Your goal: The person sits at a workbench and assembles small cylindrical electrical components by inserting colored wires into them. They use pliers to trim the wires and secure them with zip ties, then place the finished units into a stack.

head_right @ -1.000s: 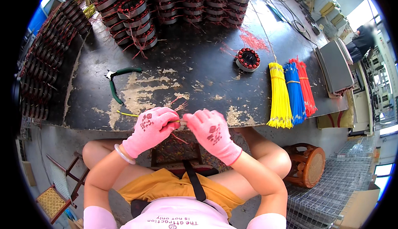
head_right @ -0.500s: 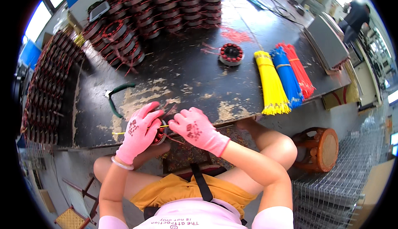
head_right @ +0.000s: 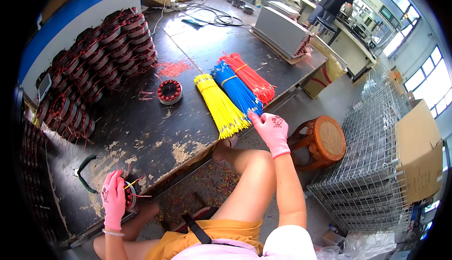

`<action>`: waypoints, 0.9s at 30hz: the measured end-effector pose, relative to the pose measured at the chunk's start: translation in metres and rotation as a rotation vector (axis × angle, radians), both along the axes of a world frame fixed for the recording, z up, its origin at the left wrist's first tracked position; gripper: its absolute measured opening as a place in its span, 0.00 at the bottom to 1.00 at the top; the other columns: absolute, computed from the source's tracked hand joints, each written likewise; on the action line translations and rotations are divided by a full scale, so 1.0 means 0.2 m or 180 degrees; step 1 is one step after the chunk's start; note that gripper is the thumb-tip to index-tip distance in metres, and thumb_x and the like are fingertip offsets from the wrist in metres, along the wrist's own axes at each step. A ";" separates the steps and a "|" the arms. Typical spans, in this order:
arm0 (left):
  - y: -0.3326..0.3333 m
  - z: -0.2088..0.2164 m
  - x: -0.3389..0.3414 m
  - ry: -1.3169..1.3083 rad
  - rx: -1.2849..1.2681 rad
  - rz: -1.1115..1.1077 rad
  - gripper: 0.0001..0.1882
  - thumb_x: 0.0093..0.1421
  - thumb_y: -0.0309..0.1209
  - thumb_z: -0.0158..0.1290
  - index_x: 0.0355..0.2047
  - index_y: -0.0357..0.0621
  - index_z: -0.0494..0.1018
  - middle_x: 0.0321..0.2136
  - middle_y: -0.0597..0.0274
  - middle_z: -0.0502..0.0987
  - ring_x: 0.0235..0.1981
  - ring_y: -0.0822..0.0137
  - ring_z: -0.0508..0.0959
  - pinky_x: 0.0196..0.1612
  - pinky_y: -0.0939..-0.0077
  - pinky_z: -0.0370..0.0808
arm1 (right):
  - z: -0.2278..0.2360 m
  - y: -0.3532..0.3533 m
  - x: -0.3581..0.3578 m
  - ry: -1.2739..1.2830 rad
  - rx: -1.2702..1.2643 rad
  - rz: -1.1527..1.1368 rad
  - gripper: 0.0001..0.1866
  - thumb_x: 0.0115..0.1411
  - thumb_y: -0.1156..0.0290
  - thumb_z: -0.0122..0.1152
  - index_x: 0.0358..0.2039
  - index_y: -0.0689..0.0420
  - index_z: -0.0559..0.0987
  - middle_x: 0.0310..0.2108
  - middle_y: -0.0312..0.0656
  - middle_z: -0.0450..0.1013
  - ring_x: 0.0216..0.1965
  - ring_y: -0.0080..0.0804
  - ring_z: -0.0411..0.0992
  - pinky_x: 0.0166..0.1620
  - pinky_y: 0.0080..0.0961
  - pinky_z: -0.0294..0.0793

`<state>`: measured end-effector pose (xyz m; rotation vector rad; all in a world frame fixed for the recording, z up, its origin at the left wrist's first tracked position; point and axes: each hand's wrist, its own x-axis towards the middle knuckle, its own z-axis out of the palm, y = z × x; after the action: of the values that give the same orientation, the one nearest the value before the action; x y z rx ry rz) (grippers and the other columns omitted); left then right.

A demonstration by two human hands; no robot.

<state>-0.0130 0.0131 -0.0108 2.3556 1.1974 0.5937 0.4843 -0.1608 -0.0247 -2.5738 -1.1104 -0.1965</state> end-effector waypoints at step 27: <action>-0.19 0.45 0.15 -0.0387 0.3046 -0.0935 0.13 0.56 0.31 0.66 0.42 0.50 0.80 0.51 0.58 0.78 0.55 0.53 0.76 0.59 0.43 0.72 | 0.70 0.26 -1.19 0.2266 0.1434 0.4107 0.16 0.58 0.74 0.69 0.19 0.58 0.71 0.18 0.44 0.65 0.23 0.46 0.69 0.28 0.35 0.68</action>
<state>0.0165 -0.0253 0.0788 3.0919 0.5133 1.4045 0.2453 -0.1087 0.1158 -1.0048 -1.8135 0.6329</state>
